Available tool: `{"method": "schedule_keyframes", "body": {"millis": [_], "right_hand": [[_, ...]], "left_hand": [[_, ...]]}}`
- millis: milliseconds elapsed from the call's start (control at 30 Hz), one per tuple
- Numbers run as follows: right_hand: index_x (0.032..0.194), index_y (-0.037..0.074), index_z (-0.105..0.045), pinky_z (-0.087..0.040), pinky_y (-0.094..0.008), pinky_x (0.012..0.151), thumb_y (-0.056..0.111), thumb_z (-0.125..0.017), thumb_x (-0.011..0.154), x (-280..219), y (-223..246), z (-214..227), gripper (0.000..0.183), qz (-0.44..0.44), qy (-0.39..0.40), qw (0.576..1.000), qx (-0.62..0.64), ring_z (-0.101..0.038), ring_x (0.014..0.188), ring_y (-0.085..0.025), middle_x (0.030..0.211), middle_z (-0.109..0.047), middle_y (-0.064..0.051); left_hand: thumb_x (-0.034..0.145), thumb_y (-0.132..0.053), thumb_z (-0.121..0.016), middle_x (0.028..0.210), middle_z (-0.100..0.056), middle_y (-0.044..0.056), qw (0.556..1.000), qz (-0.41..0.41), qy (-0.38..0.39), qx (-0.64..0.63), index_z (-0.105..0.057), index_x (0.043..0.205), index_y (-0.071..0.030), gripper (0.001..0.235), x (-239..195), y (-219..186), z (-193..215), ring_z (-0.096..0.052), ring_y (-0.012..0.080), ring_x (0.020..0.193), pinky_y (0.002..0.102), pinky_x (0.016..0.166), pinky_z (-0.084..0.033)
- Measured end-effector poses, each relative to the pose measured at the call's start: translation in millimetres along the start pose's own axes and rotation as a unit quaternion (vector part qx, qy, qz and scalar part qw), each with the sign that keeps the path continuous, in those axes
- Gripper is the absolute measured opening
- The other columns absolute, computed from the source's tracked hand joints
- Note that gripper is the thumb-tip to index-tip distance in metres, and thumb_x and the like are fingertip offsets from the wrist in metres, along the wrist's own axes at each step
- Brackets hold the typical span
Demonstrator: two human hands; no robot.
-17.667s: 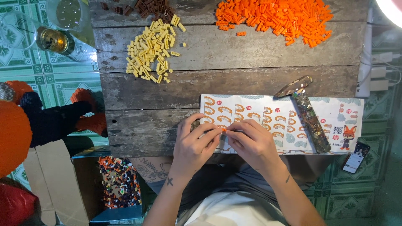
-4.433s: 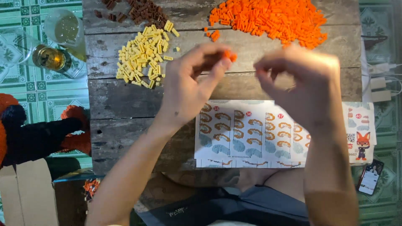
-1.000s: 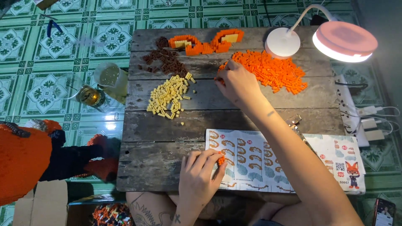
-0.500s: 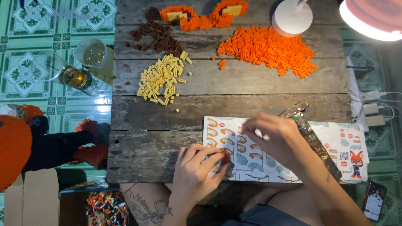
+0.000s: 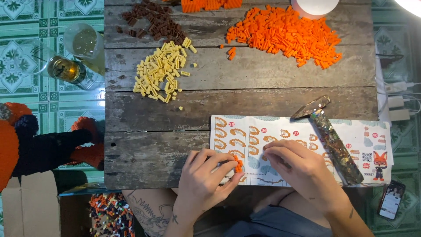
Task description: The person assembles a small figure using orange and yellow micro bricks, following a printed instruction sheet. They pick individual bricks from piles on the table and connect them by hand to form a curved segment.
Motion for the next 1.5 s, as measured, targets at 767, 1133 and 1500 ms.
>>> {"method": "schedule_keyframes", "body": {"millis": [767, 1133, 1500], "right_hand": [[0.105, 0.003, -0.080, -0.064, -0.030, 0.075, -0.002, -0.085, 0.085, 4, 14, -7, 0.021, 0.045, -0.001, 0.999, -0.003, -0.079, 0.088, -0.016, 0.115, -0.084, -0.004], [0.096, 0.005, -0.083, -0.061, -0.022, 0.067, 0.001, -0.092, 0.077, 18, 25, -30, 0.022, 0.071, 0.012, 0.992, 0.106, -0.078, 0.083, -0.013, 0.109, -0.085, -0.002], [0.097, 0.005, -0.081, -0.064, -0.026, 0.077, 0.000, -0.089, 0.081, 22, 27, -36, 0.018, 0.078, 0.030, 0.991, 0.104, -0.081, 0.089, -0.016, 0.110, -0.085, -0.002]], "left_hand": [[0.087, -0.019, -0.095, 0.114, -0.082, -0.001, 1.000, 0.000, -0.014, 0.015, -0.084, 0.106, -0.010, 0.024, 2, -2, 2, -0.067, 0.0193, 0.097, 0.037, 0.090, -0.050], [0.088, -0.018, -0.093, 0.122, -0.082, 0.000, 1.000, -0.008, -0.005, 0.024, -0.085, 0.112, -0.007, 0.028, 2, -2, 0, -0.067, 0.0205, 0.099, 0.038, 0.090, -0.050], [0.087, -0.016, -0.093, 0.126, -0.083, 0.001, 1.000, -0.008, 0.002, 0.029, -0.085, 0.114, -0.006, 0.030, 1, -1, -1, -0.065, 0.0203, 0.100, 0.037, 0.090, -0.050]]}}
Point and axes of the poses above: each hand's wrist, its own x-axis towards the middle knuckle, its own z-axis out of the back of the hand, y = z × x, the point moved 8 cm from there along x, towards the middle knuckle
